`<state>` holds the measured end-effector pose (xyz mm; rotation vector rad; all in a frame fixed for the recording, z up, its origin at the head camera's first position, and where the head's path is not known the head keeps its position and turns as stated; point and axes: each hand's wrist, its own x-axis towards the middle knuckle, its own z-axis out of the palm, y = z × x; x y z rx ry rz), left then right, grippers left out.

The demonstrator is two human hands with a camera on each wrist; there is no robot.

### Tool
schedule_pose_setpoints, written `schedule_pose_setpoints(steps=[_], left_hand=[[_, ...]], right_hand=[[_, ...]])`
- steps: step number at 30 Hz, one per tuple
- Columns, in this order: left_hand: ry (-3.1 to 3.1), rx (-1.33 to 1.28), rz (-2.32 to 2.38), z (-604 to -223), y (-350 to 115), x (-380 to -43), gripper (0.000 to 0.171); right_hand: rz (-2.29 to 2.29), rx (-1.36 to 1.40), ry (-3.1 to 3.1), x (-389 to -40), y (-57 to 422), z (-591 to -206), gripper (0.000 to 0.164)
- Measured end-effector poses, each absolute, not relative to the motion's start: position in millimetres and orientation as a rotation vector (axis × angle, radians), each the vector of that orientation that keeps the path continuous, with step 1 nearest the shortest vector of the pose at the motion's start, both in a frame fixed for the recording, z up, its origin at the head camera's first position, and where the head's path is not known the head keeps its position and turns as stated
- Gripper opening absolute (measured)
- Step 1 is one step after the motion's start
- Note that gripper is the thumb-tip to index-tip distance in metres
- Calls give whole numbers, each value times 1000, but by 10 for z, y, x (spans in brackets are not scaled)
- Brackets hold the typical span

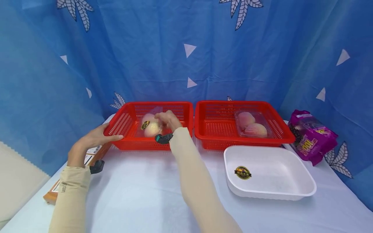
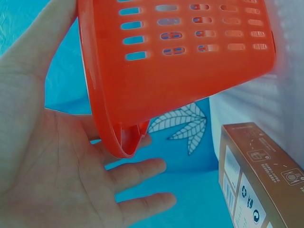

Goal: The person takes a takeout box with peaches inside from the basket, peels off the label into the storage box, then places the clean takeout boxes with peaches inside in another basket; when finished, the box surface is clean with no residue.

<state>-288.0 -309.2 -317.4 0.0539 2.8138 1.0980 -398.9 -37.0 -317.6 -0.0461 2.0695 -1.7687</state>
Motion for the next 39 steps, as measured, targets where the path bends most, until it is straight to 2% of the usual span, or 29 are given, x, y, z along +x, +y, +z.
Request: schedule_pose_setpoints(steps=[10,13,17,21,25,32,39], left_hand=[[2796,38,1111,-3184,-3087,-2863,97],[2803,46,1106,-3190,-3088,-2861,99],[2803,56,1106,-3187,-3089,-2868,101],[2804,49,1095,-3170,-3085,-2867,98],[2864,84,1018,-3109,-3065,-2856,94],[3041,242,895,-2861,-2796,-2744,87],[3134,648,847,-2766,-2193,-2592,61]], right_hand=[[-1916,-230,2027,-4034,-177,-2934,28],[-1957,-294,2034,-4016,-74,-2790,22],[-1996,-350,2040,-3955,133,-2560,6],[-1990,-461,2030,-3825,410,-2368,14],[-1914,-600,2031,-3631,690,-2261,14],[-1704,-740,2019,-3273,1101,-2321,24],[-1477,-900,1920,-3146,1390,-2630,28]])
